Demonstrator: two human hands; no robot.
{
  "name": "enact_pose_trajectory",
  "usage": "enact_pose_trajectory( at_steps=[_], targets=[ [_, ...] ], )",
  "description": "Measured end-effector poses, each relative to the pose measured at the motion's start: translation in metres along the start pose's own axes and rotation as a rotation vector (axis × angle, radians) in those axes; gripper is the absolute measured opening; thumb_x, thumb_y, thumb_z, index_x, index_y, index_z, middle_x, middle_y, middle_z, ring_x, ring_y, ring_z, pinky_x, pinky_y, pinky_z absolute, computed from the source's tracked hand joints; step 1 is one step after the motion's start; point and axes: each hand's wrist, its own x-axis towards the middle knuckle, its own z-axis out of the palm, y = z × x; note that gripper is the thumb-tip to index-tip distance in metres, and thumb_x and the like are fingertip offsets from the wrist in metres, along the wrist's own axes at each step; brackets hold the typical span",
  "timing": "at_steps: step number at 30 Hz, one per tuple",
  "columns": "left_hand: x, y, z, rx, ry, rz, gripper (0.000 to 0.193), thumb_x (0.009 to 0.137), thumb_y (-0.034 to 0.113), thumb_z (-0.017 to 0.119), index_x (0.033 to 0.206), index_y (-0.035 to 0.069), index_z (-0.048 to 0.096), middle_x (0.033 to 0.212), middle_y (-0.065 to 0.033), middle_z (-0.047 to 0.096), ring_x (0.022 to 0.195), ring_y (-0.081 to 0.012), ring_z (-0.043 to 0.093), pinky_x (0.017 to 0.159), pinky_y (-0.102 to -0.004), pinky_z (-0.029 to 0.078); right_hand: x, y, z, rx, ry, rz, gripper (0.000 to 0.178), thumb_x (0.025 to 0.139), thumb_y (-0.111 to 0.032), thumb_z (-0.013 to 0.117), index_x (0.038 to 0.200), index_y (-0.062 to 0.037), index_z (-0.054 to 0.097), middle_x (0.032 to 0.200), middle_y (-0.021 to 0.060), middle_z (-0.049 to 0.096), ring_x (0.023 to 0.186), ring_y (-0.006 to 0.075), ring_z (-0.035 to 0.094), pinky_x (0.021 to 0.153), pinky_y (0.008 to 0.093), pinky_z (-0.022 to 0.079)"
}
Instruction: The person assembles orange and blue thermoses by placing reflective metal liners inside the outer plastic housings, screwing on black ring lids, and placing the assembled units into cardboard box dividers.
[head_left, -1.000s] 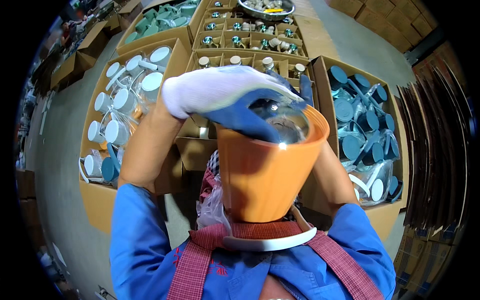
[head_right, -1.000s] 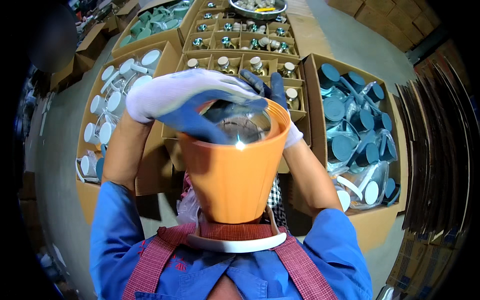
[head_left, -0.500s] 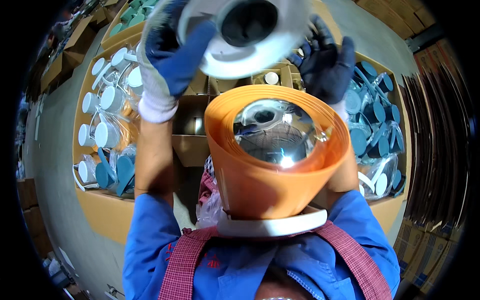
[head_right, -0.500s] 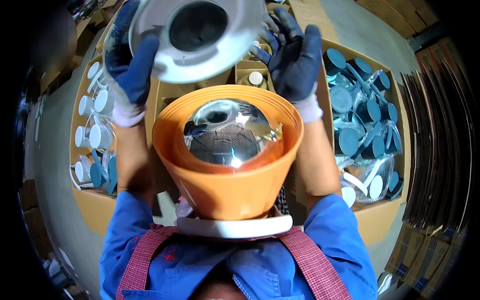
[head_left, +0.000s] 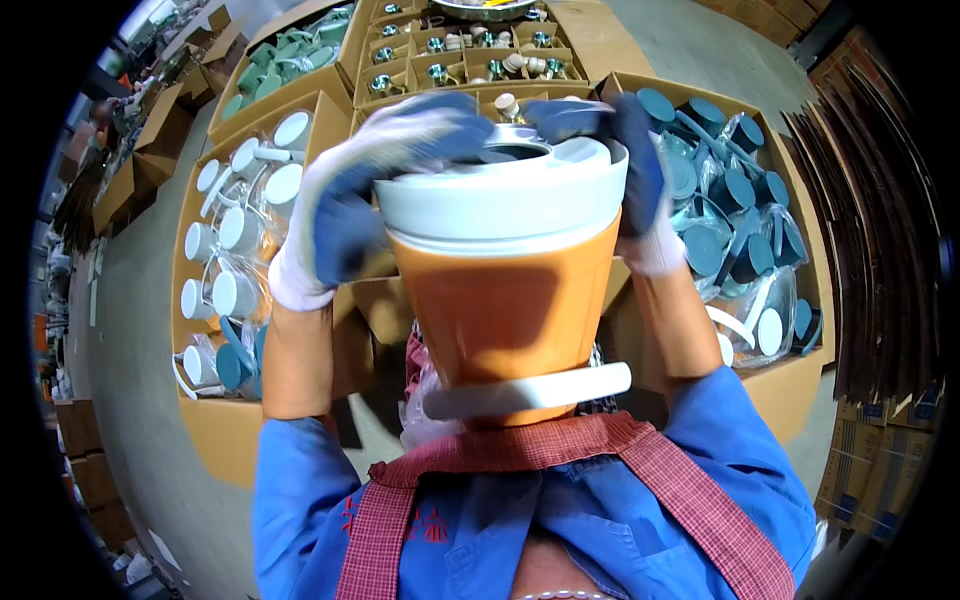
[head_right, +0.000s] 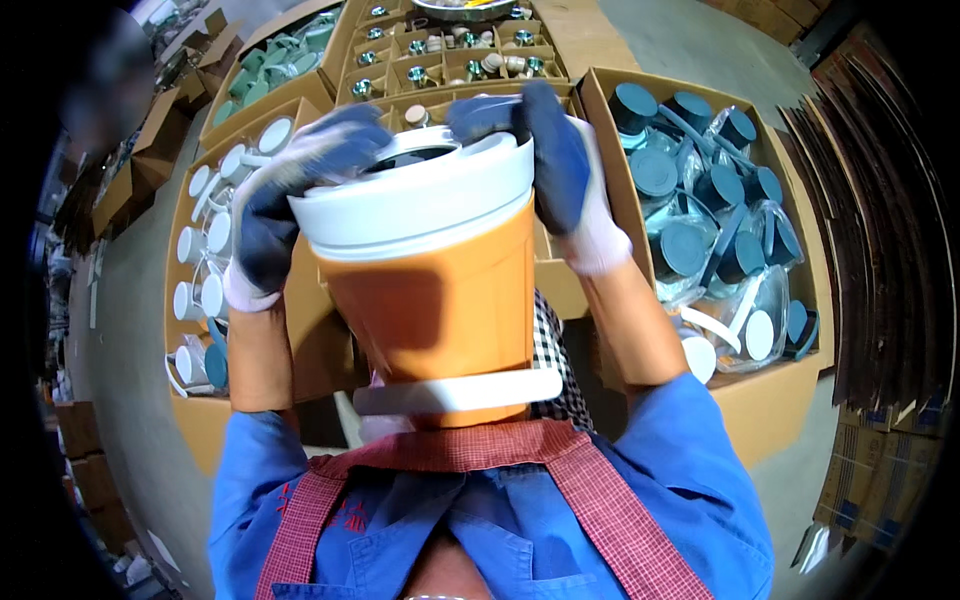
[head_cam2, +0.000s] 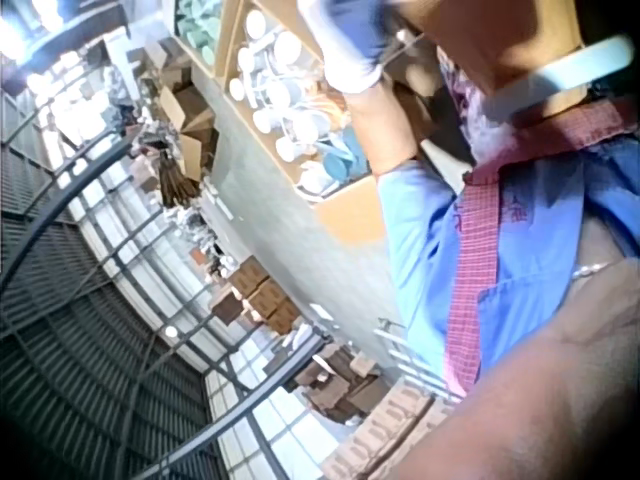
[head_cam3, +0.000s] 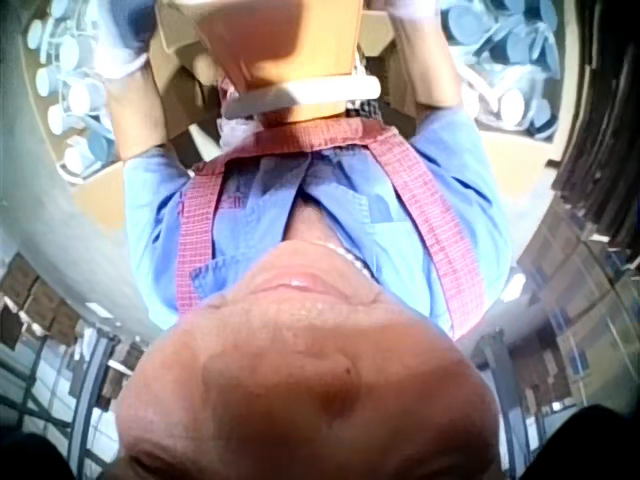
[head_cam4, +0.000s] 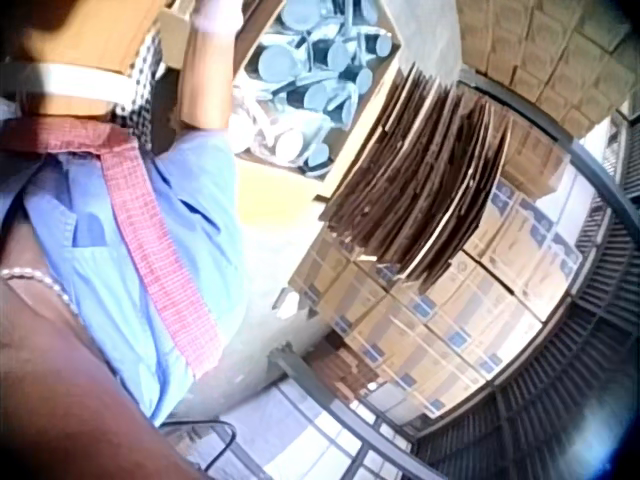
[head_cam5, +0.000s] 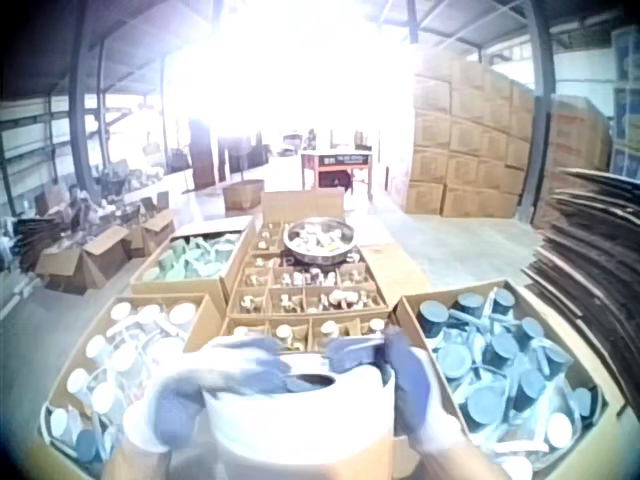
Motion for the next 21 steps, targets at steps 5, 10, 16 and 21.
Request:
enact_pose_trajectory(
  at_steps=[5,10,16,21],
  targets=[
    [-0.006,-0.026,0.017,-0.171,0.349,-0.041,0.055,0.103,0.039,0.031,0.109,-0.005,0.065,0.112,-0.0214,0.067,0.110,-0.0296,0.062,0.106,-0.0408,0.039,0.009,-0.008,-0.022,-0.447,-0.009,-0.537,0.040,0.098,-0.025,0.046,0.122,0.0050,0.057,0.124,0.0200,0.060,0.119,0.0318,0.056,0.107,0.0406,0.039],
    [-0.014,-0.046,0.012,-0.173,0.208,-0.256,0.049,0.096,0.034,0.043,0.115,-0.007,0.063,0.125,-0.0215,0.059,0.112,-0.0306,0.060,0.100,-0.0376,0.045,-0.013,-0.050,0.023,-0.696,-0.023,-0.359,0.033,0.091,-0.007,0.051,0.123,-0.0006,0.059,0.126,0.0114,0.056,0.117,0.0216,0.054,0.100,0.0331,0.041],
    [-0.009,-0.007,0.005,-0.090,0.175,0.028,0.026,0.094,0.014,0.054,0.111,-0.002,0.066,0.126,-0.0165,0.059,0.116,-0.0274,0.057,0.098,-0.0357,0.044,-0.004,-0.034,0.021,-0.159,-0.149,-0.141,0.034,0.101,-0.021,0.041,0.116,-0.0024,0.064,0.132,0.0147,0.053,0.111,0.0239,0.057,0.096,0.0345,0.044],
    [-0.016,0.001,0.005,0.040,0.370,-0.103,0.021,0.092,0.003,0.056,0.110,-0.001,0.066,0.124,-0.0128,0.061,0.115,-0.0227,0.057,0.097,-0.0341,0.045,-0.008,-0.068,0.036,-0.341,-0.078,-0.387,0.037,0.101,-0.026,0.041,0.113,-0.0012,0.065,0.132,0.0155,0.053,0.104,0.0225,0.061,0.091,0.0325,0.048]
  ],
)
